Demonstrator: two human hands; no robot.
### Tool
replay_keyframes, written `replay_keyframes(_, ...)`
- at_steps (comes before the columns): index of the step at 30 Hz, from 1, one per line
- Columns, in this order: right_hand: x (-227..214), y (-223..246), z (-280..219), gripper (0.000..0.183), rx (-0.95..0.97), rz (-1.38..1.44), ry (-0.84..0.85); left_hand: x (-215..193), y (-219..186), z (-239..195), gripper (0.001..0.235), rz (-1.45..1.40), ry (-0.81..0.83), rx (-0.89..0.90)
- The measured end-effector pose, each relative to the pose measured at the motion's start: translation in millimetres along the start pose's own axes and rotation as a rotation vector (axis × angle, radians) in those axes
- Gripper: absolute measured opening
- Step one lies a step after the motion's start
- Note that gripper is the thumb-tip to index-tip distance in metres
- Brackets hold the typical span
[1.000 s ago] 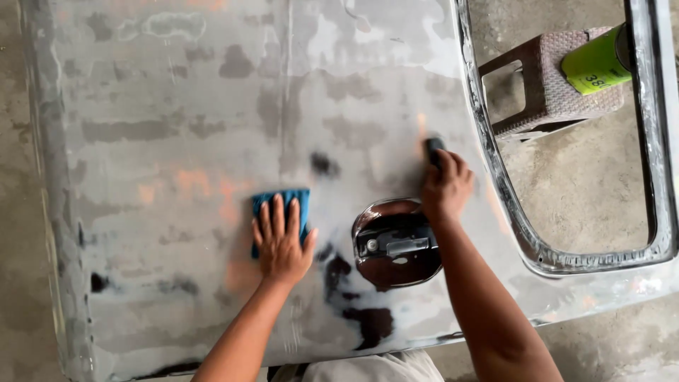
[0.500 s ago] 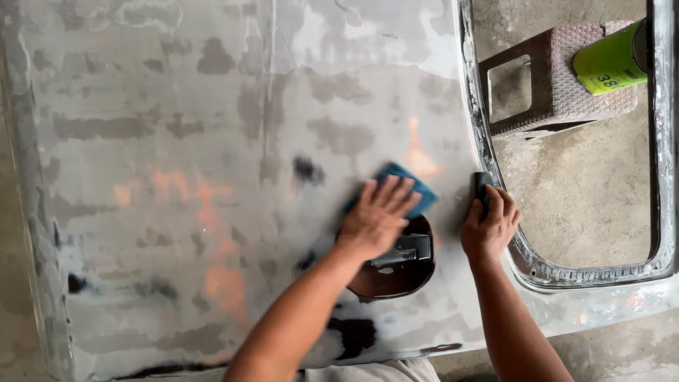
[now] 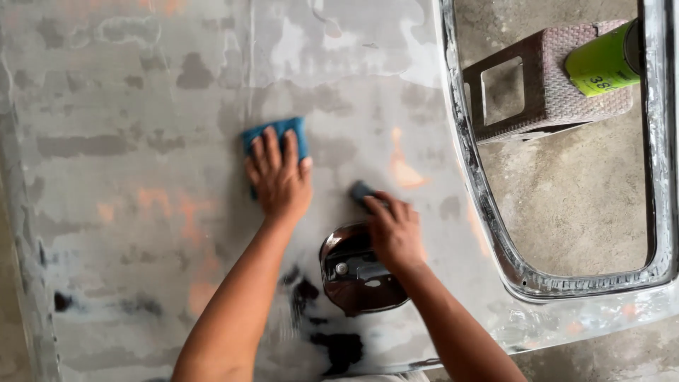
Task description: The person sands a large, detached white car door using a sanding block in their right hand while holding a blue cloth in their left hand. They systematically sand the flat surface and the edges of the door, occasionally wiping the surface with the cloth.
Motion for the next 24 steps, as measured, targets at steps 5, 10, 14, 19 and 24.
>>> replay_keyframes(5,-21.0,-85.3,-40.7,0.042,0.277,-0.123,-0.075,99.1,-129.3,47.2,0.065,-0.072,0.162,0.241)
replay_keyframes(10,-20.0,-105.6,-54.9,0.04,0.372,-0.157,-0.13,112.8,-168.4,-8.6,0.064,-0.218,0.484,0.468)
replay_keyframes(14,-14.4,-124.2,-38.4,0.038,0.333,-0.169,-0.192,16.8,-72.6,-17.1,0.059,-0.124,0.238,0.309)
replay_keyframes(19,5.0,-106.2,38.0,0.036,0.346,-0.185,-0.31,-39.8,38.5,-49.9,0.059,0.01,-0.021,0.004)
replay_keyframes(24,58.9,64.1,80.4,0.042,-0.222,0.088,-0.158,-46.6,45.0,-53.4,0.061,0.012,-0.036,-0.128)
Point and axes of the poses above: each hand's wrist, its own z-axis towards the middle knuckle, its own x-axis out of the palm, y = z × x, the point moved 8 cm from there along z, towards the middle knuckle, and after that the axes turned 15 degrees about -z, right-handed, at the moved point
